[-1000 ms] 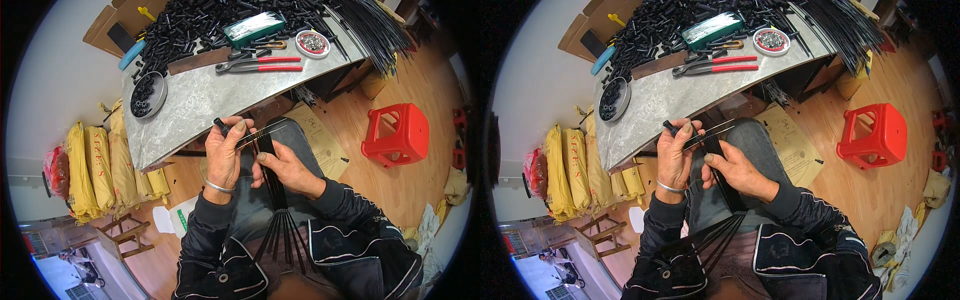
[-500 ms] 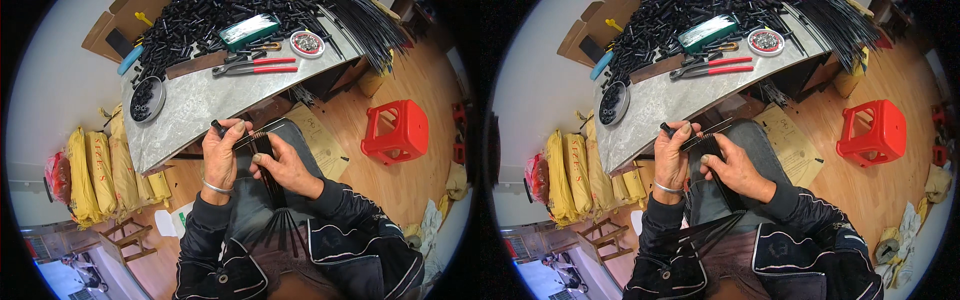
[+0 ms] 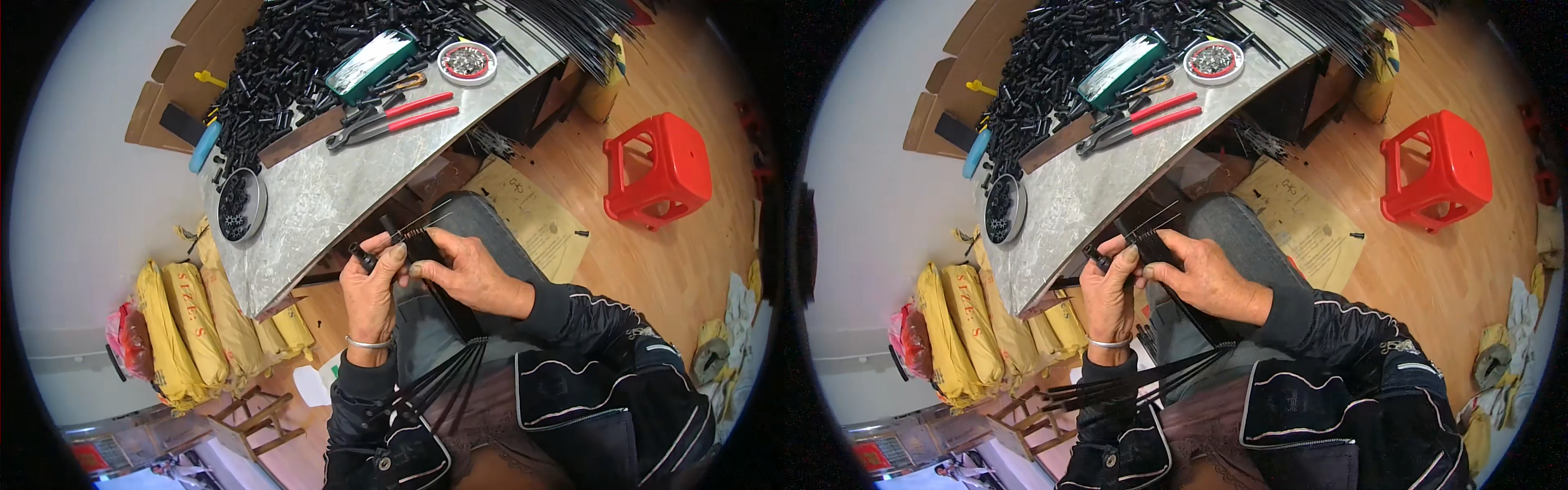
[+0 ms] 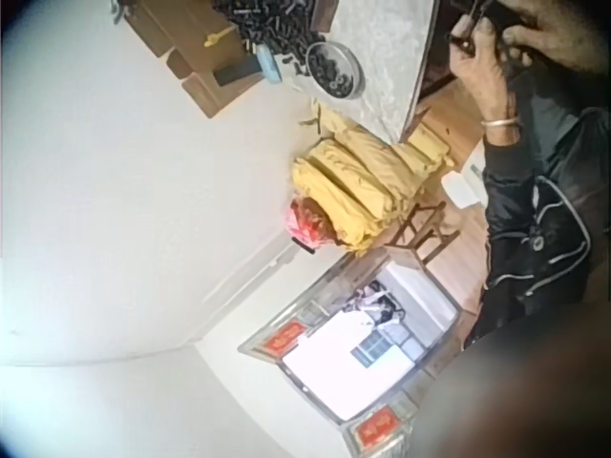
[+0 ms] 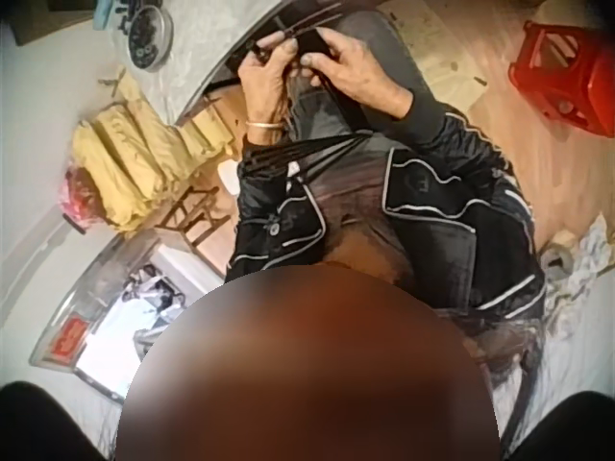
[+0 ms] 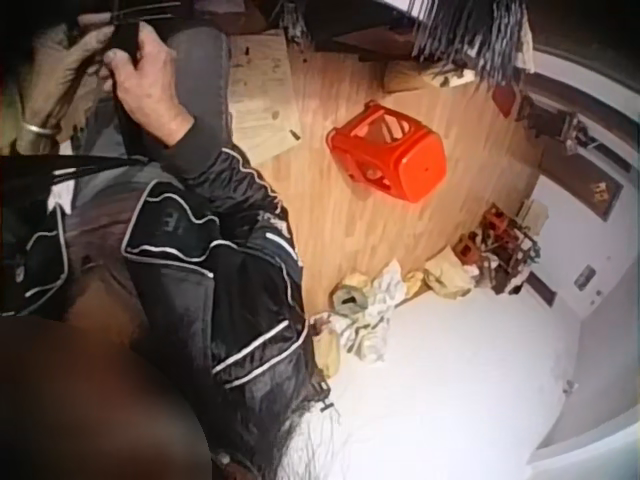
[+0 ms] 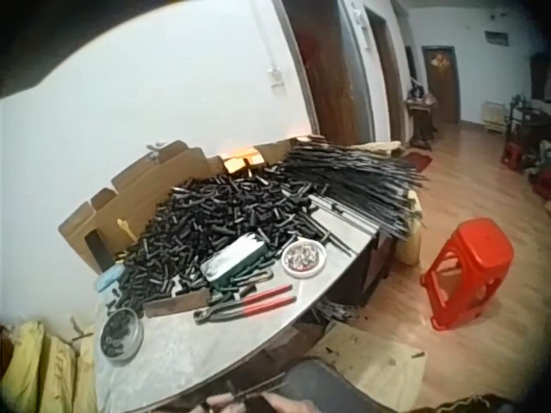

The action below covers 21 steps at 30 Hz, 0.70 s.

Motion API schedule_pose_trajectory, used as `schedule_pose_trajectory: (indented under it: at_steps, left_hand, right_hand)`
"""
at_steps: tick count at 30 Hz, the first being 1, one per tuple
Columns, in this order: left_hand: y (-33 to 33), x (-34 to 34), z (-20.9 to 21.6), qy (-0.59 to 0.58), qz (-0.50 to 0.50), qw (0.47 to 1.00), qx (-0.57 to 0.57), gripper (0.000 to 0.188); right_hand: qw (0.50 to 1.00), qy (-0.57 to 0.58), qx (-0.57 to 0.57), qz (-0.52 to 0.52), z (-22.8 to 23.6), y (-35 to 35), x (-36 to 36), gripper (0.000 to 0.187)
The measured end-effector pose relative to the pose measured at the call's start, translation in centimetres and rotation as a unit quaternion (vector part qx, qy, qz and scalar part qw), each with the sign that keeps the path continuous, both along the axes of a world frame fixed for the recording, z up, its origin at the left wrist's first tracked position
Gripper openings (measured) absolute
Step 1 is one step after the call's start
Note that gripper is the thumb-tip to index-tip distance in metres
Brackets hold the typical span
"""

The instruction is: Assembling bundles of thin black wires or tubes into a connector housing using pliers.

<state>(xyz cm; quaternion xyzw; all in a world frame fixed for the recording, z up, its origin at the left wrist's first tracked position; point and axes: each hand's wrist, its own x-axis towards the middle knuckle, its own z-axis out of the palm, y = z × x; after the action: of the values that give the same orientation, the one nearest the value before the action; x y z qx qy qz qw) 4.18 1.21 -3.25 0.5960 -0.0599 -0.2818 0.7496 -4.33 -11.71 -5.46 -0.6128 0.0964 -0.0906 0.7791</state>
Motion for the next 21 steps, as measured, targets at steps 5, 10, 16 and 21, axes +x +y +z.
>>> schedule_pose_trajectory:
  at_steps: [5, 10, 16, 21]
  left_hand:
    - [-0.3, -0.6, -0.7, 0.009, 0.032, 0.999, -0.037, 0.026]
    - [0.1, -0.5, -1.4, 0.032, 0.043, 0.997, -0.062, 0.029]
    - [0.4, -0.5, -1.4, 0.074, -0.006, 0.988, -0.136, 0.028]
    - [-0.1, -1.4, -1.1, -0.014, 0.044, 0.996, -0.075, 0.026]
  right_hand:
    - [0.992, -0.005, -0.125, 0.0, -0.8, -1.0, 0.1, 0.024]
    - [0.983, 0.112, -0.092, 0.114, 1.3, -2.1, 0.1, 0.023]
    - [0.984, 0.124, 0.015, 0.124, -1.4, -2.0, 0.7, 0.038]
    - [0.984, 0.128, -0.009, 0.123, -0.7, -1.9, 0.7, 0.037]
